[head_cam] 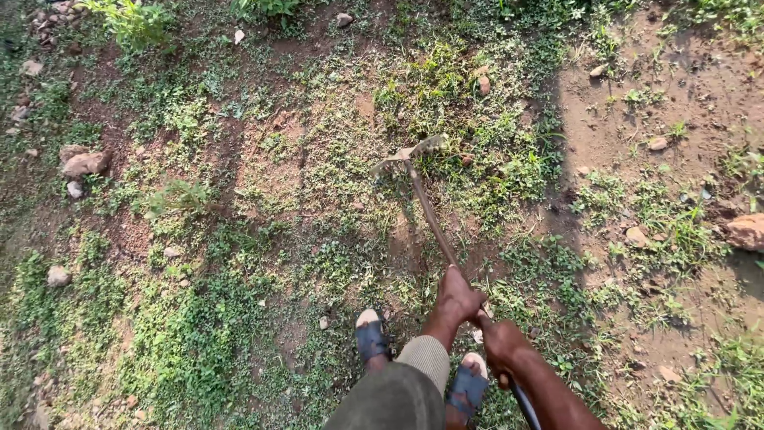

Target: Using a garden rake to clear and level the soil in a garden area.

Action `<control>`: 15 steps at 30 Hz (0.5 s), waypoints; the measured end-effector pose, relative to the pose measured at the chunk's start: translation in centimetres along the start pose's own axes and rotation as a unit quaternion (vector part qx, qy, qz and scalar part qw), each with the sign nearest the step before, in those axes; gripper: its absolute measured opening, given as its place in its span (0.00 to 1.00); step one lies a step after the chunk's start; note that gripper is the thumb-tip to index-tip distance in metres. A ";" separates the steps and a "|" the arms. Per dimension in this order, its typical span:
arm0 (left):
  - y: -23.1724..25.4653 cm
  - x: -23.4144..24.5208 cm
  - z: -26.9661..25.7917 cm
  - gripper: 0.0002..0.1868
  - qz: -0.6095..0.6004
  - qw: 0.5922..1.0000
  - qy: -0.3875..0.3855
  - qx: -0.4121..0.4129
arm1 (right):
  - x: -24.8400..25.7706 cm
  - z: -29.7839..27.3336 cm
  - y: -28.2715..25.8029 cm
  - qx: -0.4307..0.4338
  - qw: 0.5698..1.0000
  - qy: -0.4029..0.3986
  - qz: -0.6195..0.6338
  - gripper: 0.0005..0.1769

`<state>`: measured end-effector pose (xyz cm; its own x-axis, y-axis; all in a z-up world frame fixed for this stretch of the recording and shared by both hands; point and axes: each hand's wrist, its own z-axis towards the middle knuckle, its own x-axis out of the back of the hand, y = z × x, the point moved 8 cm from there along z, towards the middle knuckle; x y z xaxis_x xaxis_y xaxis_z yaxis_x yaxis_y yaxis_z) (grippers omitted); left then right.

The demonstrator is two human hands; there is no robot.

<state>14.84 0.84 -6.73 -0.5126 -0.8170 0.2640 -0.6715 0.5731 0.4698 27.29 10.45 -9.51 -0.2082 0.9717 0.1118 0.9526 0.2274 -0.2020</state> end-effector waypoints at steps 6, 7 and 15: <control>-3.1 -0.5 -5.4 0.30 0.019 1.000 -0.011 -0.005 | -3.9 1.2 6.3 0.027 0.998 0.030 -0.050 0.45; -3.6 -0.4 -6.4 0.28 0.024 1.000 -0.010 -0.004 | -4.7 1.3 7.1 0.046 0.994 0.079 -0.058 0.42; -3.2 1.7 -4.3 0.26 0.023 0.998 0.028 -0.048 | -4.2 -2.4 1.6 0.077 0.970 0.202 -0.110 0.39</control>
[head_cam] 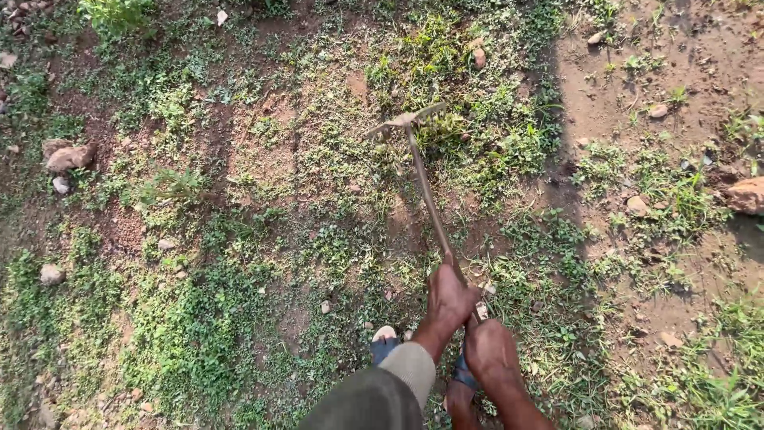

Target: Using a garden rake to clear and level the soil in a garden area.

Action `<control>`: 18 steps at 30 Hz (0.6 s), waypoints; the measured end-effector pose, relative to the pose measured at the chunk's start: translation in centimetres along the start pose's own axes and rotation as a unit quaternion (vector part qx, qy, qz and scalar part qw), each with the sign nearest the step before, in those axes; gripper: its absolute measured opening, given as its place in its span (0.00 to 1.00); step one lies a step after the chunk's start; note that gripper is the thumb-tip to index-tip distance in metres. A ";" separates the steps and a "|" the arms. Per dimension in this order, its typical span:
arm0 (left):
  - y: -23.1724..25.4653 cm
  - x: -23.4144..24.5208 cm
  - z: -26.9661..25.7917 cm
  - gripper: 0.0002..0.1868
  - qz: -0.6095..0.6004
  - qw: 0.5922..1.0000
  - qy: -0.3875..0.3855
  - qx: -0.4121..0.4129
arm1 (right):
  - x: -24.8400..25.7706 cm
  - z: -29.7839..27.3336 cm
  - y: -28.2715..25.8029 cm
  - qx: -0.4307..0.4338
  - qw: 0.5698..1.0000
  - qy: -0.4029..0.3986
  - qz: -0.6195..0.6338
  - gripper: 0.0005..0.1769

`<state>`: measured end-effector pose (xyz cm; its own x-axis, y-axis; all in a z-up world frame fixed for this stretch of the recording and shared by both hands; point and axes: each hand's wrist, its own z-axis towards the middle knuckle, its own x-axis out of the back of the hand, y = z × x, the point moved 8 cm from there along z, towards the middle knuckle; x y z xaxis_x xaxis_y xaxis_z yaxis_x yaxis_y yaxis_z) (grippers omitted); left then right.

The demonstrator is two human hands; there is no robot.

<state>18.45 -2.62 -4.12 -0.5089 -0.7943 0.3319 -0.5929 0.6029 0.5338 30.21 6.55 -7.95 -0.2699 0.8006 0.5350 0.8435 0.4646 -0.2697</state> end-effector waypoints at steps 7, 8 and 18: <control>7.3 3.0 9.1 0.17 0.012 0.999 0.019 -0.041 | 4.7 8.8 -8.7 0.050 0.998 -0.018 0.034 0.34; 7.8 3.2 10.7 0.17 -0.003 1.000 0.008 -0.029 | 5.2 9.8 -9.8 0.048 0.997 -0.038 0.053 0.32; 5.7 -0.5 10.8 0.16 0.059 0.991 -0.119 -0.018 | 4.8 6.5 -6.3 -0.050 0.993 -0.096 0.038 0.38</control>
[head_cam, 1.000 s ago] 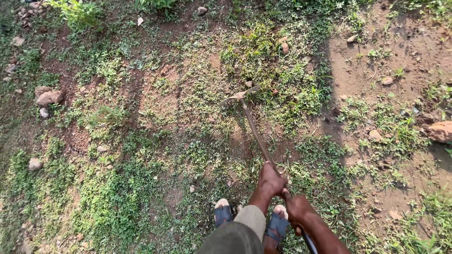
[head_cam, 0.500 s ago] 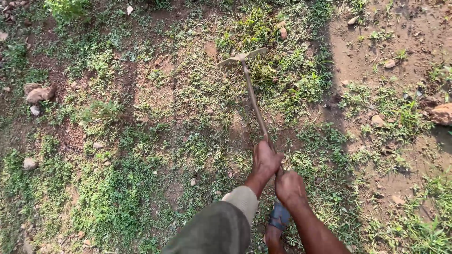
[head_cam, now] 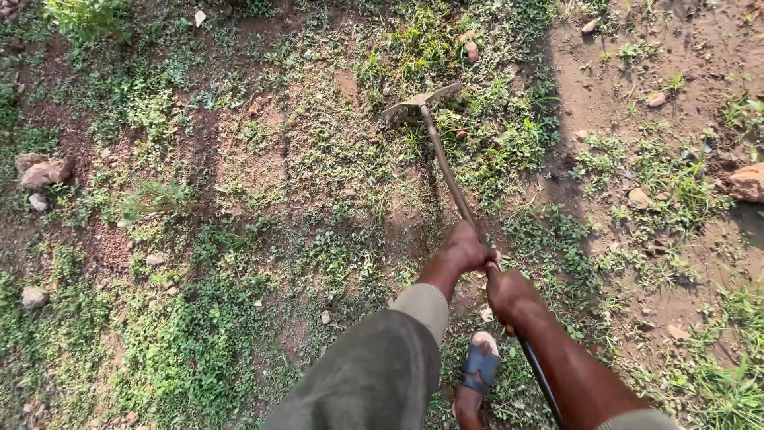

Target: Using a garden rake to clear and level the soil in a garden area.

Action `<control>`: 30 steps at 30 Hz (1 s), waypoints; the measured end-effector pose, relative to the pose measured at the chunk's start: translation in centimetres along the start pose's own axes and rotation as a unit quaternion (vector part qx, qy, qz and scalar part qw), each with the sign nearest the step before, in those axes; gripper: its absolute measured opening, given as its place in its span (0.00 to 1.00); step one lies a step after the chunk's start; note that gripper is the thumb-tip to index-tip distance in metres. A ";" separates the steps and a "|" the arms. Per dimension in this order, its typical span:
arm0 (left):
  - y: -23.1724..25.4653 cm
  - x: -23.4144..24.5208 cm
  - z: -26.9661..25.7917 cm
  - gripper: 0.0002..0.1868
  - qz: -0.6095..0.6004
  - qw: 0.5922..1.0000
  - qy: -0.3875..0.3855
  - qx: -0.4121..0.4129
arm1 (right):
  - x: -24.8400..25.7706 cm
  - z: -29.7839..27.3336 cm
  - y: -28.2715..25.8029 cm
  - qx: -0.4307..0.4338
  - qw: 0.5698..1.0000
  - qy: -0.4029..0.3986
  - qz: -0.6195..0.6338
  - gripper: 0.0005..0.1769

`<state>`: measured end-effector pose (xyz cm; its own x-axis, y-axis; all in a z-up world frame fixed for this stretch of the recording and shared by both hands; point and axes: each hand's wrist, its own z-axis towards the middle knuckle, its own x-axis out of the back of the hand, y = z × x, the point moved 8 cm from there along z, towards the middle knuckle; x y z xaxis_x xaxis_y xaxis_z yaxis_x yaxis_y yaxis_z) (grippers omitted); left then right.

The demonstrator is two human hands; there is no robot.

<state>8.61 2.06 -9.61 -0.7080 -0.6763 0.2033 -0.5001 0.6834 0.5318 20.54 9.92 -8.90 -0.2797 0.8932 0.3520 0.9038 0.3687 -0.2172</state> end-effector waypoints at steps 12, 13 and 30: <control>-7.0 -8.7 -10.4 0.61 0.051 0.990 -0.056 0.116 | -11.6 -0.2 17.8 0.161 0.939 0.179 -0.245 0.31; -7.0 -8.6 -10.8 0.61 0.031 0.990 -0.049 0.128 | -11.3 -0.1 18.6 0.113 0.956 0.198 -0.186 0.31; 0.2 4.5 0.1 0.21 -0.035 0.996 0.078 0.031 | -1.4 -1.3 -7.2 -0.008 0.997 0.045 0.055 0.19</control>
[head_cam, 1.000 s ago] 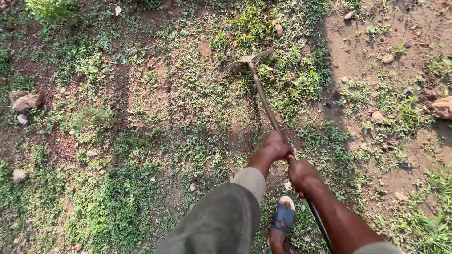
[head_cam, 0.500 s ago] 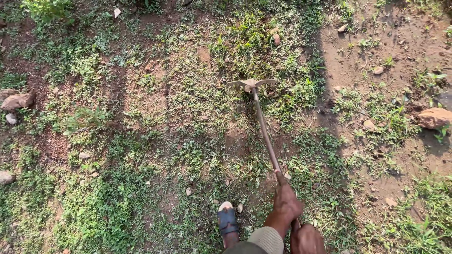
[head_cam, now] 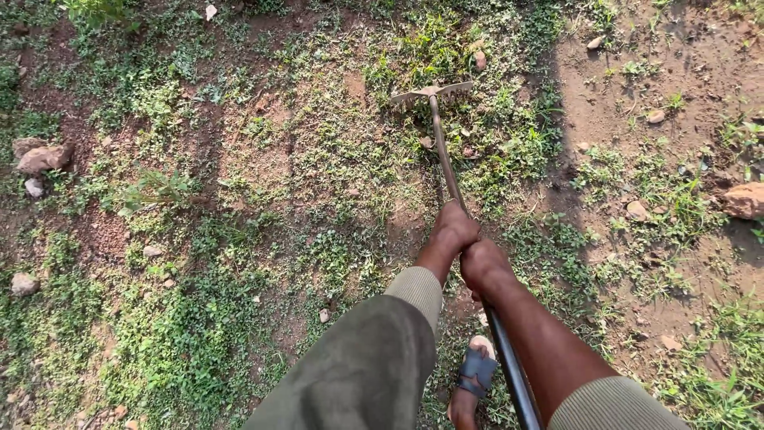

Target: Using a garden rake to clear and level the soil in a garden area.

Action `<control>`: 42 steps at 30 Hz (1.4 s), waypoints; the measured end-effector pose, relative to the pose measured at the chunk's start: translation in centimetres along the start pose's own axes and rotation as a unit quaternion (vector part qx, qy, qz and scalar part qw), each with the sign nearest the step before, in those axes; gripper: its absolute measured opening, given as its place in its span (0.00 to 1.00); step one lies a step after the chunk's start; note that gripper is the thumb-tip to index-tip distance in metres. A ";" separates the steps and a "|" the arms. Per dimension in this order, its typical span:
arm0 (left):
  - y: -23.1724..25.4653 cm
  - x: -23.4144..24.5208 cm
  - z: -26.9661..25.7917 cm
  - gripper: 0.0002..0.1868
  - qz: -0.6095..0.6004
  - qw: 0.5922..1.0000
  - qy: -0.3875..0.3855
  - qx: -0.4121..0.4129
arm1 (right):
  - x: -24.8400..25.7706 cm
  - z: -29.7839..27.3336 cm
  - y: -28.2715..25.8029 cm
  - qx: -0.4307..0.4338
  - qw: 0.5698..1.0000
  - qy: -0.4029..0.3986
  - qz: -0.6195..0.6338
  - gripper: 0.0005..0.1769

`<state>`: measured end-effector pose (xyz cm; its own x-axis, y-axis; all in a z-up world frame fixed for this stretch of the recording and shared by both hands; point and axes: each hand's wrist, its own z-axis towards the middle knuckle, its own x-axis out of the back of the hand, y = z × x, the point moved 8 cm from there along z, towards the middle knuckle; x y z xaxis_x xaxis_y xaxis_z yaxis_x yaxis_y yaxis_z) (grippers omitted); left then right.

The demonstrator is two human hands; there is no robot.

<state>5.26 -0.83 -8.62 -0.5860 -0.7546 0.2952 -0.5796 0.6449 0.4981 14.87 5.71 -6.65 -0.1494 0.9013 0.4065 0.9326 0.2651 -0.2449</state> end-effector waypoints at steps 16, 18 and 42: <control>-12.2 -6.2 -8.1 0.33 0.022 0.998 -0.054 0.018 | -7.4 -3.1 14.9 -0.015 0.997 -0.048 -0.053 0.25; -13.1 -5.3 -9.3 0.33 0.020 0.998 -0.058 0.010 | -10.2 -1.9 17.8 -0.049 0.997 -0.054 -0.024 0.27; -17.2 -0.5 -17.6 0.26 0.000 0.991 -0.093 0.095 | -15.7 -11.3 17.8 -0.099 0.988 -0.100 0.067 0.23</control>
<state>25.45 -13.65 -2.99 -0.6701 -0.7305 0.1318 -0.6649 0.6697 0.3308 37.56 -7.55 -7.45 -0.0631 0.9786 0.1959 0.9915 0.0838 -0.0993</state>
